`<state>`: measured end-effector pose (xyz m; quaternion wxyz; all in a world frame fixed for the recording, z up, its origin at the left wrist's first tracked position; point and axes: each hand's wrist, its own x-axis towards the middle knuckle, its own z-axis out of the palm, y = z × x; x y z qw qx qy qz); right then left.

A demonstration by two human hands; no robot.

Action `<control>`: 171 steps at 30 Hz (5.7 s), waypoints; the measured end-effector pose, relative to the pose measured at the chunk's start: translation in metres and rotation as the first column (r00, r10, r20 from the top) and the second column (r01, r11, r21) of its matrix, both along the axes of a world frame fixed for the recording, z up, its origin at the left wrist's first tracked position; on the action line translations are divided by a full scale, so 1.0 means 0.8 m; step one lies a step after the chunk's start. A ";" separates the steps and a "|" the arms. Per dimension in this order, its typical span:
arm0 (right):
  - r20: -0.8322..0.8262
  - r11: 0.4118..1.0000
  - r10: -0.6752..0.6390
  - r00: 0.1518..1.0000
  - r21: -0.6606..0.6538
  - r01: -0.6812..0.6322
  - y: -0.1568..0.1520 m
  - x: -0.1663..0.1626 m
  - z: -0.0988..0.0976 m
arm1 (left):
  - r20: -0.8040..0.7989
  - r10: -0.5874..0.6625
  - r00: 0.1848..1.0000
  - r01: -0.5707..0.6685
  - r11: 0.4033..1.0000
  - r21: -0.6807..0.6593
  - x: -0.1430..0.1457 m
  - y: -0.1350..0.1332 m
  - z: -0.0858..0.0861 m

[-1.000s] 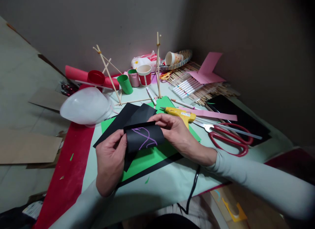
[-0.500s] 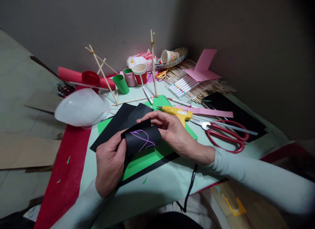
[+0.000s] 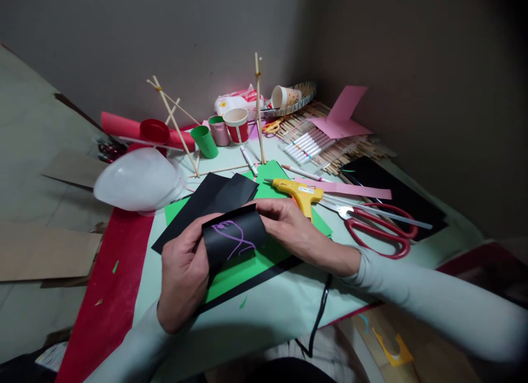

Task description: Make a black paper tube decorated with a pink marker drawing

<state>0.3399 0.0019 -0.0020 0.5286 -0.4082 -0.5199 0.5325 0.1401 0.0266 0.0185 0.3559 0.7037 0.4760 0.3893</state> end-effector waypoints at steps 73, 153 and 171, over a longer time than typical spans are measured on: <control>0.557 0.568 -0.716 0.420 0.815 -0.112 -0.018 0.013 -0.003 | 0.356 -0.045 0.933 0.164 0.935 -0.313 -0.001 0.024 0.000; 0.833 0.918 -0.396 0.385 0.356 0.174 -0.044 0.099 0.026 | 0.383 -0.127 0.915 0.345 0.739 -0.579 -0.014 0.042 0.006; 0.931 0.823 -0.355 -0.085 0.355 0.443 -0.134 0.196 0.032 | 0.351 0.154 0.924 0.179 0.637 -0.749 -0.022 0.063 -0.002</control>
